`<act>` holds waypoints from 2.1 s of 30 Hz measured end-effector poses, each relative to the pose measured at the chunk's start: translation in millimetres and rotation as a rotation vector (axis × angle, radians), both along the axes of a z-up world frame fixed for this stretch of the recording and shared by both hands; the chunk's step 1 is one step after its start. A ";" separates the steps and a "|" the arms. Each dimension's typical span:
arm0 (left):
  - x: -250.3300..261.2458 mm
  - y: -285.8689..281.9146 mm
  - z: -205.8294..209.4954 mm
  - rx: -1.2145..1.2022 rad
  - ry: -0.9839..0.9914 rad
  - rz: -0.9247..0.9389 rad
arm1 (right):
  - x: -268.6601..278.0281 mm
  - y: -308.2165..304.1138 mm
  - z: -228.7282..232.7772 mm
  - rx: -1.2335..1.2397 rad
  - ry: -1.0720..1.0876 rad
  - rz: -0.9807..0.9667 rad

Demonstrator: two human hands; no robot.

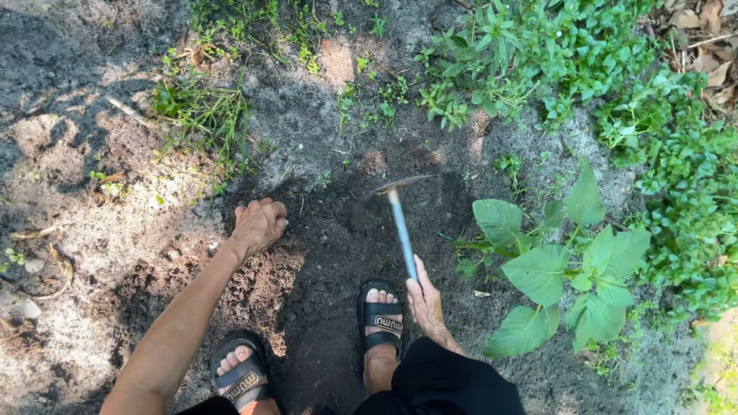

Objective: Removing weeds from a garden bed using a hand hoe.

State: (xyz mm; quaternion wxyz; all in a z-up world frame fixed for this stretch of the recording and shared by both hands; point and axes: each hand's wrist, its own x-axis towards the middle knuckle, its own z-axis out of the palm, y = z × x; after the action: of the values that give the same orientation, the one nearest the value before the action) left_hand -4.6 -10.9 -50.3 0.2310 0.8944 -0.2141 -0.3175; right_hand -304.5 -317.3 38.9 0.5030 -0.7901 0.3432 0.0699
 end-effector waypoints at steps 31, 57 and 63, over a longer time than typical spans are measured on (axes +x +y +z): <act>32.0 -24.9 -17.3 0.091 0.073 -0.139 | 104.2 -1.9 106.6 -0.027 0.172 0.078; 83.6 -15.0 -42.8 0.160 0.033 -0.090 | 157.1 118.8 19.2 0.023 -0.028 -0.137; 85.7 -23.7 -88.5 0.197 0.028 -0.109 | 106.7 109.8 -4.0 -0.250 0.111 0.117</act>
State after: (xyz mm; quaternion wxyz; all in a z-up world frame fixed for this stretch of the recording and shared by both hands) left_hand 81.1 -34.5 -138.8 0.1274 0.8953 -0.2272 -0.3615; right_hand -197.8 -207.6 34.9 0.3759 -0.8602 0.3299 0.0993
